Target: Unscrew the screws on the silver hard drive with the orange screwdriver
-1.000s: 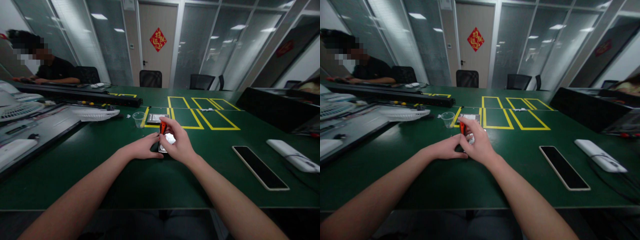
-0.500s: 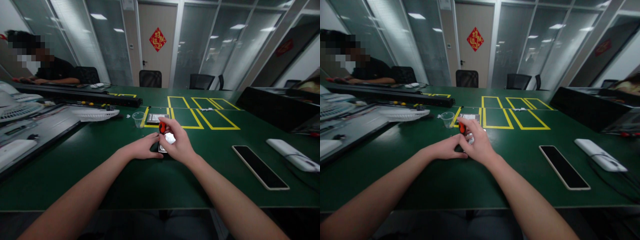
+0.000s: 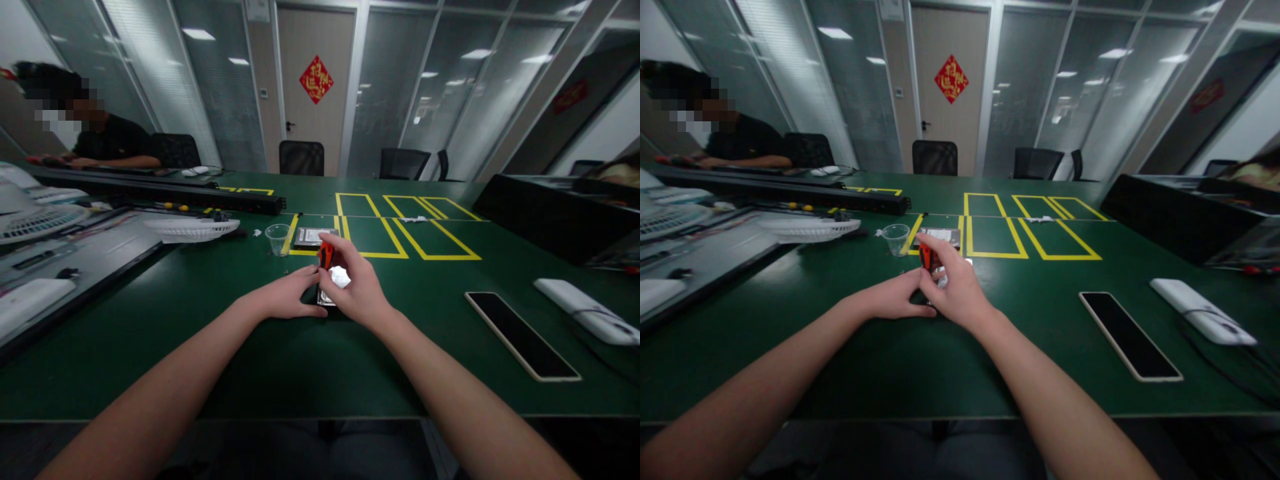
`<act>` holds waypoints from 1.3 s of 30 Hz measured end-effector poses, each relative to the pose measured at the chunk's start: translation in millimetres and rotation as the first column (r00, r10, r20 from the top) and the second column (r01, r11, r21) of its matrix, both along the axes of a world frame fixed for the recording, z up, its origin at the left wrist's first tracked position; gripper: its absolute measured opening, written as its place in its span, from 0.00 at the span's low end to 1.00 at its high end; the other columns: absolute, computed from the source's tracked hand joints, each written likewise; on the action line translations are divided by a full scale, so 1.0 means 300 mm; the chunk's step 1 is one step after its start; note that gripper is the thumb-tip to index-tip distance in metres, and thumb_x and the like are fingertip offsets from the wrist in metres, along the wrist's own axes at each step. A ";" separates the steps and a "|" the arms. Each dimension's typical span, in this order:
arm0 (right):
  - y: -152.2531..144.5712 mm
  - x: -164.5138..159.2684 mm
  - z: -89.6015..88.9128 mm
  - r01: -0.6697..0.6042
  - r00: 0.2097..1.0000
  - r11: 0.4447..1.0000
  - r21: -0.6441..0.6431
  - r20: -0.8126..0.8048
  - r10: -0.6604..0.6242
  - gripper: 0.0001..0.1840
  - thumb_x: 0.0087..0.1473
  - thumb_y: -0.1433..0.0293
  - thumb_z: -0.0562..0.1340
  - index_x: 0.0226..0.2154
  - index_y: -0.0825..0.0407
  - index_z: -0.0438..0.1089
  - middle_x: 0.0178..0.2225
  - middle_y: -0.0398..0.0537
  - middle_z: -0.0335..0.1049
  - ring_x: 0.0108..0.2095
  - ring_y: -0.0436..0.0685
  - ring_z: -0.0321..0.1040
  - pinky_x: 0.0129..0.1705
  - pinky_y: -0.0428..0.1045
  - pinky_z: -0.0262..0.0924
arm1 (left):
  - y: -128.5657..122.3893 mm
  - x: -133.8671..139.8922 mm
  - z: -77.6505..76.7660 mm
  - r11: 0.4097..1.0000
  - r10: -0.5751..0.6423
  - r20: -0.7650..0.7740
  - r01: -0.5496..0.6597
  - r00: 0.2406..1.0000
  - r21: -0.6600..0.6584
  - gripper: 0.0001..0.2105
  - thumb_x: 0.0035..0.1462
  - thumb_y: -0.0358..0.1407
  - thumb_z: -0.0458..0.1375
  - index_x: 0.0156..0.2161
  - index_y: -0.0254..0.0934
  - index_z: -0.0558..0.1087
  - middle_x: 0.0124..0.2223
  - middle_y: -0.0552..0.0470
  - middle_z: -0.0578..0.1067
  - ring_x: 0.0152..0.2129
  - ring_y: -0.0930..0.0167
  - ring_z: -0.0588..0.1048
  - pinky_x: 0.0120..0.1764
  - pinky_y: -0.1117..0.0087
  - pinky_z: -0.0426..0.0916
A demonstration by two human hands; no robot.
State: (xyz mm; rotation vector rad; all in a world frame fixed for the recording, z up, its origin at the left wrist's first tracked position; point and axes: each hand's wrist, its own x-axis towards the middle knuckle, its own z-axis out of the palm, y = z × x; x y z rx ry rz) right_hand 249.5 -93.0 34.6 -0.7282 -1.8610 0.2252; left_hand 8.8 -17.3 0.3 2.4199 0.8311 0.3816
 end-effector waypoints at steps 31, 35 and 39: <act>0.006 0.005 -0.003 -0.026 0.999 1.000 0.017 -0.032 0.026 0.33 0.79 0.70 0.70 0.81 0.38 0.74 0.71 0.56 0.87 0.62 0.68 0.91 0.70 0.69 0.88 | -0.007 0.007 0.015 0.999 -0.033 0.015 0.033 0.999 -0.001 0.47 0.69 0.61 0.81 0.84 0.45 0.76 0.90 0.36 0.74 0.87 0.39 0.73 0.89 0.37 0.67; 0.007 0.000 -0.016 -0.029 0.999 0.999 0.024 -0.039 0.030 0.39 0.77 0.73 0.68 0.84 0.38 0.70 0.71 0.56 0.86 0.61 0.67 0.91 0.68 0.67 0.89 | -0.002 -0.003 0.009 1.000 -0.007 -0.019 0.007 1.000 -0.003 0.50 0.69 0.64 0.82 0.86 0.44 0.76 0.90 0.33 0.73 0.88 0.35 0.71 0.90 0.32 0.64; 0.004 0.004 -0.008 -0.025 0.999 0.999 0.048 -0.034 0.027 0.38 0.77 0.72 0.69 0.83 0.37 0.70 0.70 0.56 0.86 0.60 0.67 0.90 0.67 0.66 0.88 | 0.003 -0.004 0.002 1.000 -0.019 -0.009 0.020 1.000 0.012 0.50 0.69 0.63 0.82 0.86 0.45 0.75 0.90 0.34 0.72 0.89 0.36 0.69 0.90 0.31 0.64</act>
